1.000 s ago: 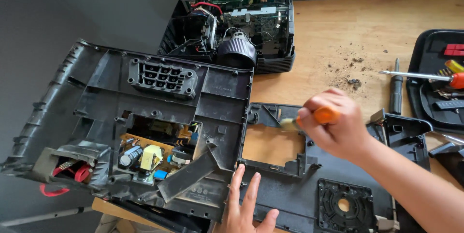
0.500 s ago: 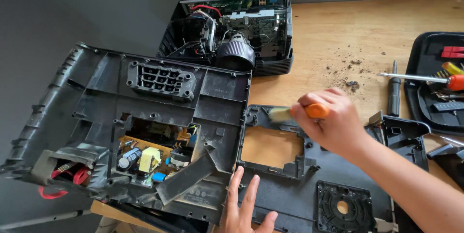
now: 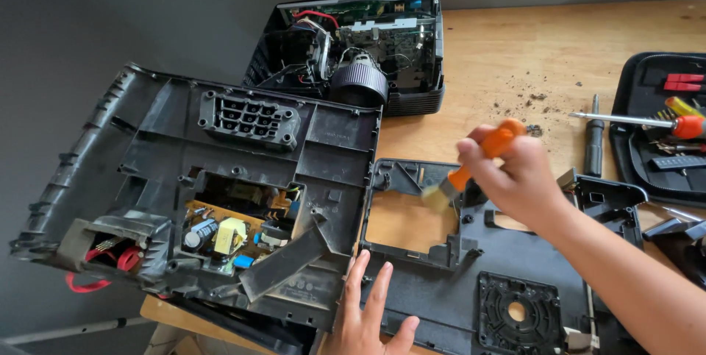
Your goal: Cleaning dust from internal components of a disassembled projector using a brush and handling small parts
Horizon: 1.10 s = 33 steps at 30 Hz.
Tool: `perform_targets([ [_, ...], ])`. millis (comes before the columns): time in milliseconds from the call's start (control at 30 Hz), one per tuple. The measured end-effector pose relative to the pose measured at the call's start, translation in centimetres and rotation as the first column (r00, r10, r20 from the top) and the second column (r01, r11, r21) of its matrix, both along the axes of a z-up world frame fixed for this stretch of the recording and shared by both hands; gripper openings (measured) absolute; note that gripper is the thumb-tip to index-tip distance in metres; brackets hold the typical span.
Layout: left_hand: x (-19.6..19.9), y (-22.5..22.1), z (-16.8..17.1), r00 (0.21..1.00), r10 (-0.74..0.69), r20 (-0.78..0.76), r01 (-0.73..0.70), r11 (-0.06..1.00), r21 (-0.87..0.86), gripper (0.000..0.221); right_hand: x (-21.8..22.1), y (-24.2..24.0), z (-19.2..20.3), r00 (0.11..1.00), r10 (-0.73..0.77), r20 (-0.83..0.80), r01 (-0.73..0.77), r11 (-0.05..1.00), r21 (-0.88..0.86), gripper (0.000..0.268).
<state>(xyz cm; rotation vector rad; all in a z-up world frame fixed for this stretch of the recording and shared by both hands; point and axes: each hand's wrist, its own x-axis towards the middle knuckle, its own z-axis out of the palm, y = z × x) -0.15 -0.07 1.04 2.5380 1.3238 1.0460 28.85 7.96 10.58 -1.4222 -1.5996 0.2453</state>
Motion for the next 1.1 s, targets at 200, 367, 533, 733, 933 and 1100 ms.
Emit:
perform_targets([
  [200,0.1,0.0,-0.1,0.998,-0.048,0.043,0.049,0.999,-0.023,0.065,-0.1,-0.4,1.6,0.795,-0.251,0.553,0.050,0.934,0.353,0.026],
  [367,0.3,-0.1,0.5,1.000,-0.001,0.004,0.002,0.999,-0.042,0.060,0.5,0.4,0.7,0.947,0.044,0.319,-0.053,0.998,0.020,0.039],
  [533,0.3,0.3,-0.7,0.996,-0.049,0.076,0.051,0.998,-0.024,0.061,1.2,-0.3,2.0,0.905,-0.110,0.412,0.041,0.984,0.174,0.025],
  [733,0.2,0.2,-0.4,0.999,-0.038,0.028,0.040,0.998,-0.042,0.062,1.8,0.9,1.2,0.877,-0.070,0.476,0.012,0.992,0.124,0.033],
  [933,0.5,0.2,-0.6,0.996,-0.016,0.092,0.012,0.999,0.050,0.060,1.2,0.4,1.8,0.989,0.041,0.142,-0.029,0.996,-0.083,0.023],
  [1100,0.2,0.5,-0.8,0.996,-0.022,0.086,0.011,0.993,0.118,0.060,1.4,0.7,1.0,0.854,-0.184,0.487,0.013,0.943,0.333,0.009],
])
